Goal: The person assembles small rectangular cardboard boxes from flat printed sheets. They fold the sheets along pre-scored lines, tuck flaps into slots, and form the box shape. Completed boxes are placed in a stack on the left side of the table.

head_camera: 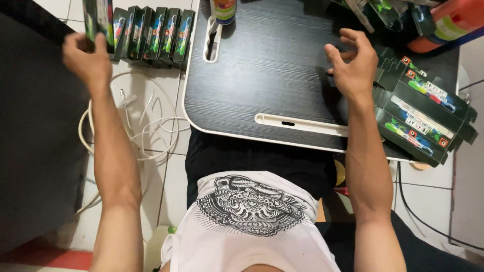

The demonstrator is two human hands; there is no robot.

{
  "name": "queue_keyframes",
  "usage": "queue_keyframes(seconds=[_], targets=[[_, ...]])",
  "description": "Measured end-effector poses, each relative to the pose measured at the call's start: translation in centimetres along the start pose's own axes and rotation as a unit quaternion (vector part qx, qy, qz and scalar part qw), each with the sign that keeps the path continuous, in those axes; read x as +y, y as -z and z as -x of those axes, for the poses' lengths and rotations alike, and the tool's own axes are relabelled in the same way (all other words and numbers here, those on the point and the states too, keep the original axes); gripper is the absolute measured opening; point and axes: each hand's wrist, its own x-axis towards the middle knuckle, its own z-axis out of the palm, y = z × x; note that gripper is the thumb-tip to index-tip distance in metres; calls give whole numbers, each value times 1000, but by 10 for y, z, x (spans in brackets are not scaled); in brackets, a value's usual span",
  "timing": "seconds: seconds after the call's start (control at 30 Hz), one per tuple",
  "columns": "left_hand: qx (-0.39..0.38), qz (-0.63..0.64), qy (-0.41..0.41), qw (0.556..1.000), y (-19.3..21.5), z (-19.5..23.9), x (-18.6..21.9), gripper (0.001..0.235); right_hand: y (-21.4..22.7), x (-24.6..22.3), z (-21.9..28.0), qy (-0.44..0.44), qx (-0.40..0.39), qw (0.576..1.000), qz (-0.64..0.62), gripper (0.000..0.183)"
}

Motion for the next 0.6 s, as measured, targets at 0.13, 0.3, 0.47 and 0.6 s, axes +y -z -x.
queue_keyframes(seconds=[0.13,0.3,0.47,0.6], targets=[[-16,-114,106,988,-39,29,-72,29,-3,-11,4,-20,-6,1000,6,28],[-127,-173,251,944,-62,25,-68,27,-5,-7,5,-5,3,1000,16,26],[-230,-192,267,916,-57,19,-42,38,-8,3,2,-11,8,999,44,31],[44,-76,-76,993,-65,22,-72,56,-7,11,1,-7,18,998,68,34]])
